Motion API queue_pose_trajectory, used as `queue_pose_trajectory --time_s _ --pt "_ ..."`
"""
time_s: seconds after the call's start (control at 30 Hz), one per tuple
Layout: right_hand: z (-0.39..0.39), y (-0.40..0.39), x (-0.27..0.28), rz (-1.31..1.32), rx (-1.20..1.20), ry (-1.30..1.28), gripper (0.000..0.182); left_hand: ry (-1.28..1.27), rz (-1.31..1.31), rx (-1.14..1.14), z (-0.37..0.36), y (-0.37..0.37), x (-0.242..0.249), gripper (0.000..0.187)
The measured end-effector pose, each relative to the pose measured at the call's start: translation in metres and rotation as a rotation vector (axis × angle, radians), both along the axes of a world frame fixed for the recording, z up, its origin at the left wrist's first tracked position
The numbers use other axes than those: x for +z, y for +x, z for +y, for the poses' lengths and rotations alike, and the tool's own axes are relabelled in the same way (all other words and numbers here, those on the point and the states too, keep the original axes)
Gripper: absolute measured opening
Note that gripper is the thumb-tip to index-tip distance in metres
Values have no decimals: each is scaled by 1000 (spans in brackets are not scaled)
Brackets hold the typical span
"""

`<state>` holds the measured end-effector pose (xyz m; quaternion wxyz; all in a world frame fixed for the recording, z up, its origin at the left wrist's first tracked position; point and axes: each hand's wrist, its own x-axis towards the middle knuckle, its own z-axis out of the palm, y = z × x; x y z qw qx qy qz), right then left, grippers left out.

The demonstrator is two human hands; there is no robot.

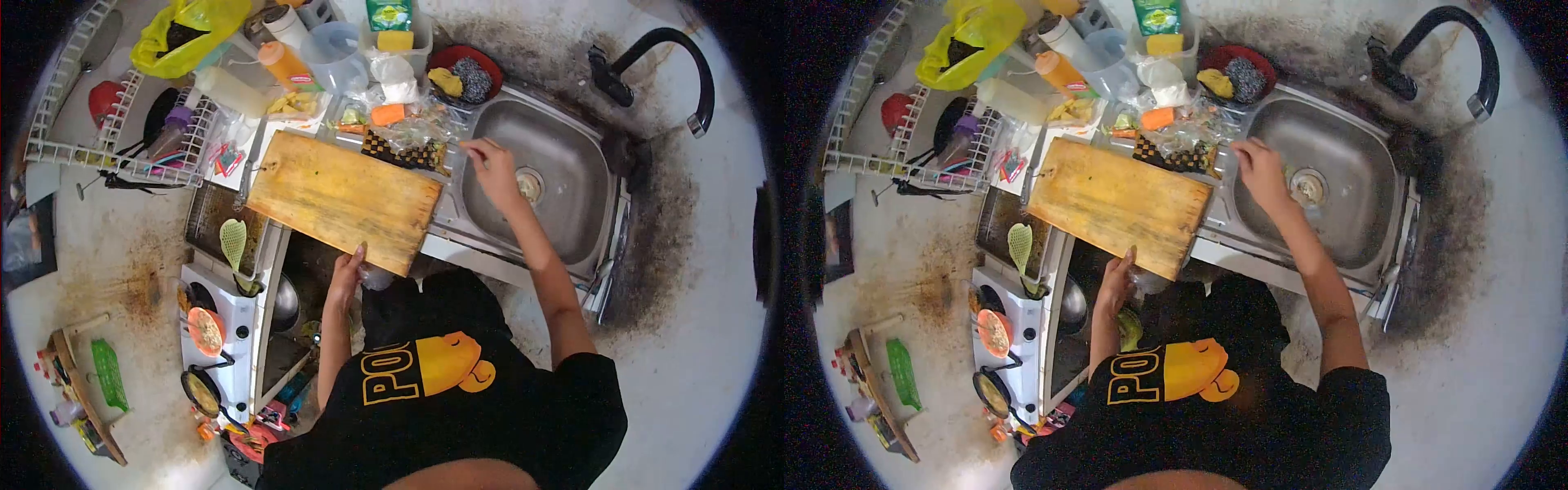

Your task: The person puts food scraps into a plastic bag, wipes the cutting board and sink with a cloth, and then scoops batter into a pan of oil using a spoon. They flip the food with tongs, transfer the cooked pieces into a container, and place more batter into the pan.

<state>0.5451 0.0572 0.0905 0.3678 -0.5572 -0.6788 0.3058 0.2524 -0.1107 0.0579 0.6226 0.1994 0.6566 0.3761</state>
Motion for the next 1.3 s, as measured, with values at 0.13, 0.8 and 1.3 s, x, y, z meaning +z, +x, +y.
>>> queue_pose_trajectory --time_s 0.13,0.8,1.3 --pt "48 -61 -10 -54 129 339 24 -70 177 -34 3 2 -7 45" --pt "99 -109 -7 131 265 -88 38 66 8 -25 -21 -11 -22 57" --pt "86 -256 19 -108 449 94 33 352 323 -91 -1 -3 -37 32"
